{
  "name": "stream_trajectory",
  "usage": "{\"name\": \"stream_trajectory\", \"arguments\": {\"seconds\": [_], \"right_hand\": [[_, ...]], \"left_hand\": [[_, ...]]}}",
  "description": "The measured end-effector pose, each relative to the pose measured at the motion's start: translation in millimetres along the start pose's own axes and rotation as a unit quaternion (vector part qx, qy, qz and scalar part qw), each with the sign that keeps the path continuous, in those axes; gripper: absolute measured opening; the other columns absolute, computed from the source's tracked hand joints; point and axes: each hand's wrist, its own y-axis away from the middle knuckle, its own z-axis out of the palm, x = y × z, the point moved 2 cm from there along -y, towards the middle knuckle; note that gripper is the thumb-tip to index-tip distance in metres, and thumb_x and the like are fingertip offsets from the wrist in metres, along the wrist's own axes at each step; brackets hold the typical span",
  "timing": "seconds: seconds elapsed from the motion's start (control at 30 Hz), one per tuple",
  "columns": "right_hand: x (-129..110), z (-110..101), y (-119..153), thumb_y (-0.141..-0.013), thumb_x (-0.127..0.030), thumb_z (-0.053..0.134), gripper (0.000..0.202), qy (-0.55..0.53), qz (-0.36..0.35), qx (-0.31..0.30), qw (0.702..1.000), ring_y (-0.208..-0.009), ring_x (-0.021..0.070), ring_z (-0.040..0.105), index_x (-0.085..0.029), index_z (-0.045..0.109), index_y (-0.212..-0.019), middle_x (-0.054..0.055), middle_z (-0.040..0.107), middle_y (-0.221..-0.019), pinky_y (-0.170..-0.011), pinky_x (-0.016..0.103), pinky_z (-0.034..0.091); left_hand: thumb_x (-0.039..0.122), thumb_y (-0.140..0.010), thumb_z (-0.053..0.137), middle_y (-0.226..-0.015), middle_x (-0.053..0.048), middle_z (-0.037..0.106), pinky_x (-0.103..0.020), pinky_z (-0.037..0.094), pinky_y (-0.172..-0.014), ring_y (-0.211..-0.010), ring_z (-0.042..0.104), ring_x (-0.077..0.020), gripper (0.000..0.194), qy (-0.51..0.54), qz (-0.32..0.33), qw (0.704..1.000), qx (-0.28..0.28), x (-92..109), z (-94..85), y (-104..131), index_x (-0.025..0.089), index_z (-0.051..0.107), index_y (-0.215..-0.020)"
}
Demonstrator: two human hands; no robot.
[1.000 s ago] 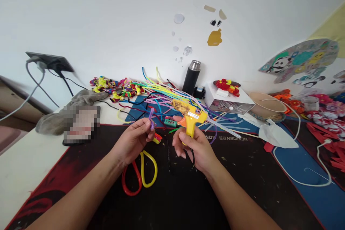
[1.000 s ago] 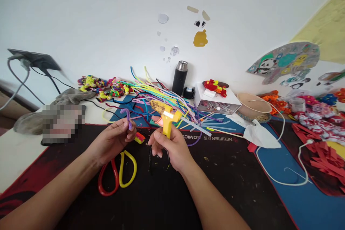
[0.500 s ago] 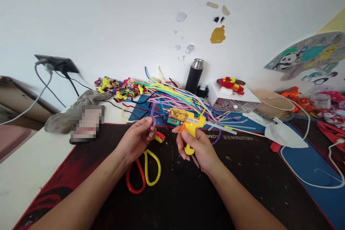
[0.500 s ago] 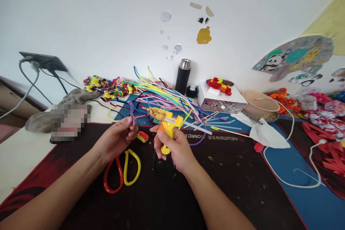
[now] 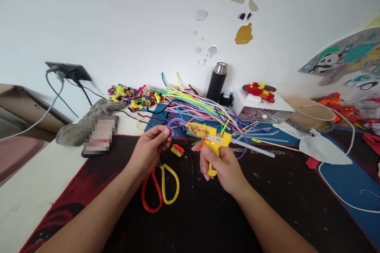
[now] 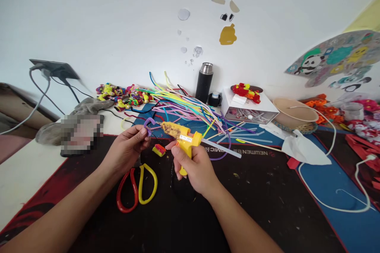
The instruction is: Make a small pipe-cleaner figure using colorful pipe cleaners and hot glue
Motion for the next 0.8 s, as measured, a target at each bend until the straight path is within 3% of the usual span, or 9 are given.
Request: {"name": "stream_trajectory", "arguments": {"seconds": [0.2,0.57,0.8], "right_hand": [[4.8,0.6,2.5,-0.092,-0.075,0.069,0.060,0.037,0.022,0.020,0.999,-0.041,0.0116,0.053,-0.015,0.076,-0.094,-0.002,0.060,-0.054,-0.046,0.025,0.040],[6.1,2.6,5.1,-0.090,-0.078,0.068,0.062,0.080,0.047,0.037,0.995,-0.039,0.0111,0.051,-0.017,0.073,-0.085,-0.003,0.057,-0.050,-0.044,0.024,0.038],[3.9,0.8,4.0,-0.089,-0.079,0.067,0.062,0.102,0.049,0.059,0.992,-0.039,0.0112,0.050,-0.018,0.071,-0.082,-0.003,0.057,-0.050,-0.044,0.024,0.038]], "left_hand": [[0.041,-0.061,0.106,-0.064,0.000,0.070,-0.016,0.044,-0.055,-0.057,0.058,-0.0084,0.039,-0.014,-0.001,1.000,-0.007,-2.6,-0.5,0.8,0.016,0.079,-0.075],[0.039,-0.056,0.108,-0.067,-0.003,0.074,-0.018,0.047,-0.056,-0.059,0.062,-0.0108,0.041,-0.016,-0.011,1.000,-0.001,-0.9,0.6,1.9,0.016,0.080,-0.074],[0.043,-0.066,0.101,-0.065,-0.003,0.071,-0.023,0.046,-0.057,-0.057,0.058,-0.0120,0.036,-0.102,0.040,0.994,-0.010,-0.9,1.9,3.3,0.016,0.079,-0.073]]}}
